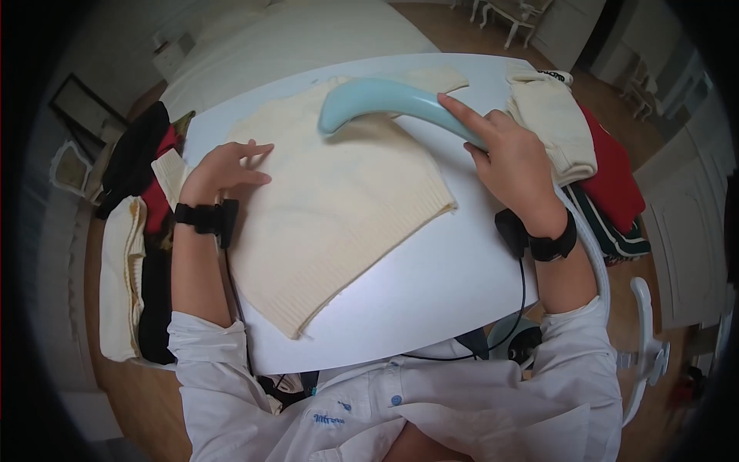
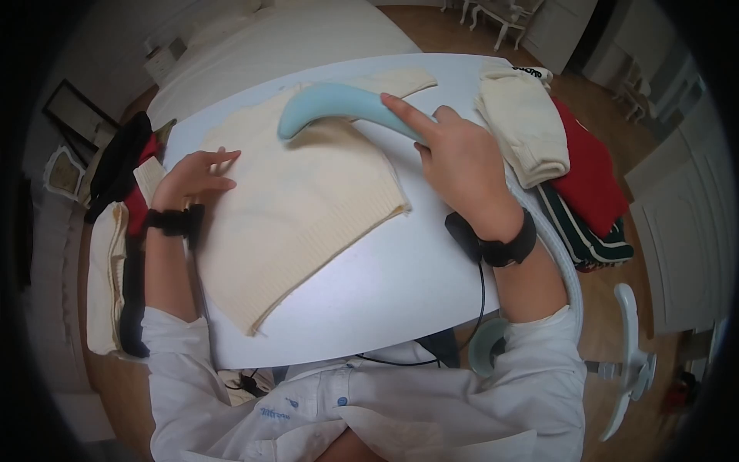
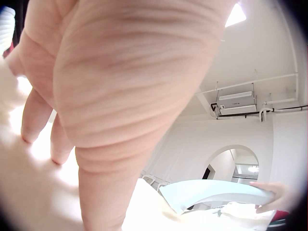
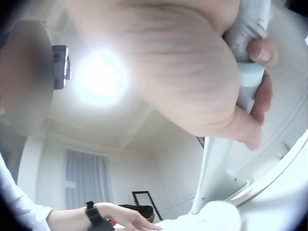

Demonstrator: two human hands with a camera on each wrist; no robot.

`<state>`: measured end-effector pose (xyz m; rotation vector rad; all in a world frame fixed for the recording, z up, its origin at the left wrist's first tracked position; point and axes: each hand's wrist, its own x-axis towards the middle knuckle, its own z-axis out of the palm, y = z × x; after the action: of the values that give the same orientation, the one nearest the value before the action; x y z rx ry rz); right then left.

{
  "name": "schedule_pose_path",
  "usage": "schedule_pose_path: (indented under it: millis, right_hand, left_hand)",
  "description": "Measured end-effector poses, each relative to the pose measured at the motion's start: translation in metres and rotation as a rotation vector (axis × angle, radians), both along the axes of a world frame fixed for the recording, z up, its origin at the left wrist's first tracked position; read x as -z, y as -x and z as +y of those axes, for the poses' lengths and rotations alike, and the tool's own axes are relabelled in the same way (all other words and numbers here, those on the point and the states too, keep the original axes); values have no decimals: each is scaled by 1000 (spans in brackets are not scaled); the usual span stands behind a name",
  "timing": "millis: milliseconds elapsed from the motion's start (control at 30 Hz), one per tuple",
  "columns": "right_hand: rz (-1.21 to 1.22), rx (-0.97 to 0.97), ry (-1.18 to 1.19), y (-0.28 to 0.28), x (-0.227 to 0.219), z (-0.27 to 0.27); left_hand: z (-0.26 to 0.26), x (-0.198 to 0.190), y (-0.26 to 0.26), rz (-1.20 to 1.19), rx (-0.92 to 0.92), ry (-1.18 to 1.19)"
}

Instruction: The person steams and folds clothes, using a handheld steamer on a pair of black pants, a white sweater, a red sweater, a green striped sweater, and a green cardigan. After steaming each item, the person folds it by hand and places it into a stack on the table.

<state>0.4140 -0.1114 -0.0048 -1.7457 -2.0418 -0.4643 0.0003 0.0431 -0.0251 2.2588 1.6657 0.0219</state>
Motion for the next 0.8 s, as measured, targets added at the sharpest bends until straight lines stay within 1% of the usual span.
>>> schedule_pose_path:
  millis: [33, 67, 133, 233, 300, 333, 367, 400, 433, 467, 500, 533, 600, 633, 700, 800]
  right_hand:
    - [33, -80, 14, 7, -4, -5]
    - [33, -86, 13, 13, -6, -10]
    - [108, -219, 108, 21, -9, -17]
    - [107, -250, 132, 23, -9, -19]
    - [109, -259, 132, 17, -8, -16]
    - [85, -186, 109, 11, -6, -12]
    - [60, -113, 85, 4, -5, -8]
    - [62, -118, 85, -2, -5, -4]
    - [108, -76, 113, -9, -5, -1]
    - [154, -34, 141, -14, -5, 2]
    - [146, -32, 142, -17, -5, 3]
    - [144, -40, 140, -17, -5, 3]
    - [98, -1, 143, -16, -7, 1]
    - [100, -9, 144, -15, -8, 2]
    - [131, 14, 159, -17, -10, 1]
    - [164, 20, 163, -22, -11, 1]
  left_hand:
    - [0, 2, 2, 0, -6, 0]
    - [0, 4, 2, -17, -4, -6]
    - [0, 5, 4, -35, -8, -13]
    - [-1, 2, 2, 13, -20, -14]
    - [0, 3, 4, -42, 8, 76]
    - [-1, 5, 5, -41, 1, 75]
    - [-8, 1, -4, 69, -7, 54]
    - [-13, -1, -10, 179, -14, 33]
    - [-11, 5, -10, 180, -18, 31]
    - [-9, 11, -14, 263, -17, -9]
    - [-8, 16, -15, 345, -18, -50]
    - [-7, 18, -13, 345, -27, -52]
    - [-17, 6, -21, 467, -7, -42]
    - [-20, 0, -23, 470, -14, -39]
    - [-23, -7, -26, 508, -113, 95]
    - [-24, -2, -27, 475, -160, 30]
